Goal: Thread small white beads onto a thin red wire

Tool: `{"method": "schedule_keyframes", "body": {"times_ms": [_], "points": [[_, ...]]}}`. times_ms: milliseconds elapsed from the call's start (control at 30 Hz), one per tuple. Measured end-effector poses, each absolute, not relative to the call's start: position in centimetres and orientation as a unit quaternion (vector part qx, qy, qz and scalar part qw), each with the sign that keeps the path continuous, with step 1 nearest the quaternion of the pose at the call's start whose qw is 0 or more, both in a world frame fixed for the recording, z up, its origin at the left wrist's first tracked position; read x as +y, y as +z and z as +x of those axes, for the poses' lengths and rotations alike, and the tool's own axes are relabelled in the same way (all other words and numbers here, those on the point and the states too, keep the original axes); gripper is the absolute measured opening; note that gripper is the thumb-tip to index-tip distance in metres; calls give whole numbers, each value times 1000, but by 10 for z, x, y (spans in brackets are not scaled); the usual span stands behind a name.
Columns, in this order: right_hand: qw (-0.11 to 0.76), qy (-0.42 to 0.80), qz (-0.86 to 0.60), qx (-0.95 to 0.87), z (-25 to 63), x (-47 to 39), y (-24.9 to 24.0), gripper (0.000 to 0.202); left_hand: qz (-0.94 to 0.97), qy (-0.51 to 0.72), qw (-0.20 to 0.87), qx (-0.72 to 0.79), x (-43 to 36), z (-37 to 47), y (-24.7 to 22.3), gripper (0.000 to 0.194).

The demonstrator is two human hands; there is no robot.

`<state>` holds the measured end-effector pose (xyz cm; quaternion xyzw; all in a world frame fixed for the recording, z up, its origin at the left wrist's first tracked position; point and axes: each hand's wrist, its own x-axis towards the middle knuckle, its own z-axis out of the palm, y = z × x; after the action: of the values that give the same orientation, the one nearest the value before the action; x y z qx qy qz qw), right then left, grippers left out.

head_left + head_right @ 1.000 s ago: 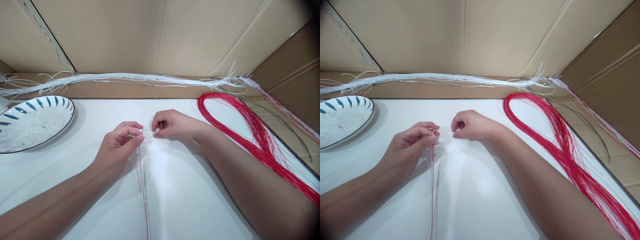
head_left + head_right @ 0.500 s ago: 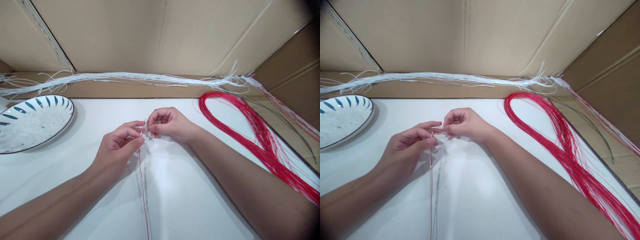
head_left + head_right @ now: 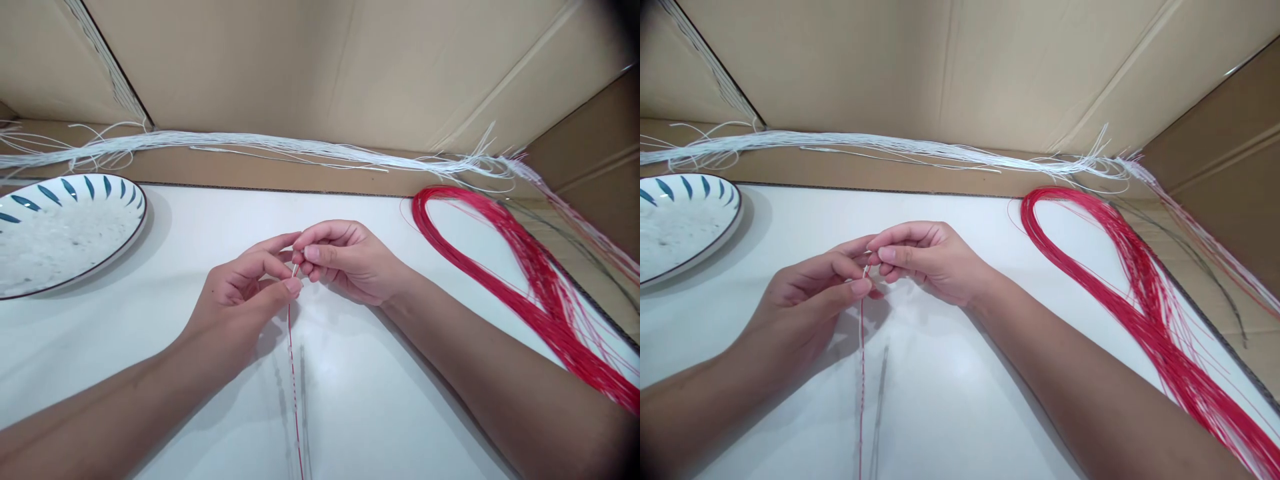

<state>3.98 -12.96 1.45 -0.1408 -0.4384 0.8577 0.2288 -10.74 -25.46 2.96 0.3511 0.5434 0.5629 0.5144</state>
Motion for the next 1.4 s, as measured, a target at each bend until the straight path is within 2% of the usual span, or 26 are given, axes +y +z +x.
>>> {"method": "schedule_keyframes", "body": {"times_ms": [767, 1400], "points": [[192, 860, -143, -451, 40, -133, 18, 12, 374, 561, 501, 543, -253, -108, 31, 18], [224, 849, -132, -461, 38, -136, 18, 8, 383, 562, 521, 516, -253, -111, 29, 22]]}}
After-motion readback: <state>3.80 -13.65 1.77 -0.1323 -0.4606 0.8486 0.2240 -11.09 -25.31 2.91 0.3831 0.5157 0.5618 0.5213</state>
